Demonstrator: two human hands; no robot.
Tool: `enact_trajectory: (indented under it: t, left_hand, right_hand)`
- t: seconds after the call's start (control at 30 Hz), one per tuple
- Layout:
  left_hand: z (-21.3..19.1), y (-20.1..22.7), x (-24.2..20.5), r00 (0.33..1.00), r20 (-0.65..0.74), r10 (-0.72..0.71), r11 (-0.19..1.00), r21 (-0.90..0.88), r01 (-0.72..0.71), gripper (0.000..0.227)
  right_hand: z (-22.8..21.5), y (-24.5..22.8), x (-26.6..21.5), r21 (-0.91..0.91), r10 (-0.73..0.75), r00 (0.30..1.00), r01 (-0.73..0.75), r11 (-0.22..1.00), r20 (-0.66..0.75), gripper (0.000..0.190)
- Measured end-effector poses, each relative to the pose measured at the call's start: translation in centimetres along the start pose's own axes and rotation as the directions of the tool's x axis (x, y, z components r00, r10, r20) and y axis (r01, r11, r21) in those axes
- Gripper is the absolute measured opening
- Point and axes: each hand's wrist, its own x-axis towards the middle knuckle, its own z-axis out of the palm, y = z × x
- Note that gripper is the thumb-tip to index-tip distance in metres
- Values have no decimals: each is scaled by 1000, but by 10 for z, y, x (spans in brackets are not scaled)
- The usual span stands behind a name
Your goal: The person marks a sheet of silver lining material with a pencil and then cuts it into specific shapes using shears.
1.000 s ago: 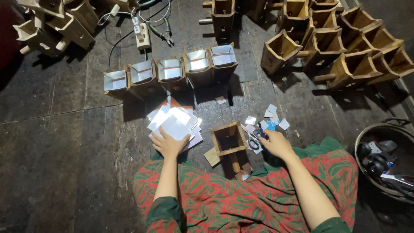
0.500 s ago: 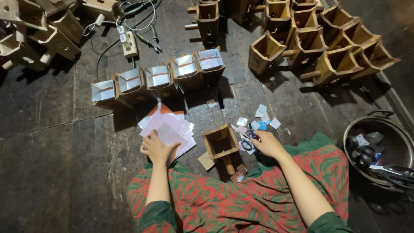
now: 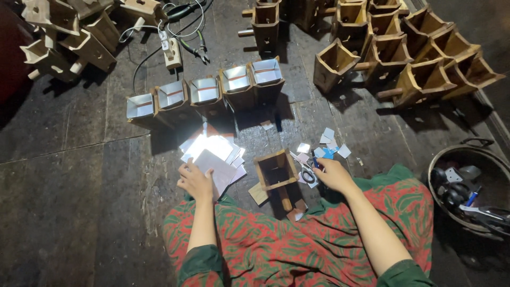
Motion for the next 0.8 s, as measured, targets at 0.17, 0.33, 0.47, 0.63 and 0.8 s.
enact_trajectory:
  t: [0.17,0.33,0.47,0.63,0.8]
  left_hand:
    - [-2,-4,-4,999,-25,21,1000,-22,-22,68]
    - [9,1,-6,1000,-7,23,995,-102,-23,46]
    - [18,0,-11,998,-12,62,994,-93,-63,47]
    - [8,2,-14,993,-39,109,983,-143,-113,38]
    - [5,-2,-17,991,-105,79,980,-176,-97,20]
  right_hand:
    - [-1,0,-2,-8,-15,1000,15,1000,8,29]
    - [-2,1,1,-24,-26,1000,26,999,14,25]
    - [-4,-1,-1,-30,-3,999,4,1000,32,24]
    - [1,4,4,-41,1,999,1,999,41,24]
    - [5,13,11,-85,6,991,-17,996,-133,25]
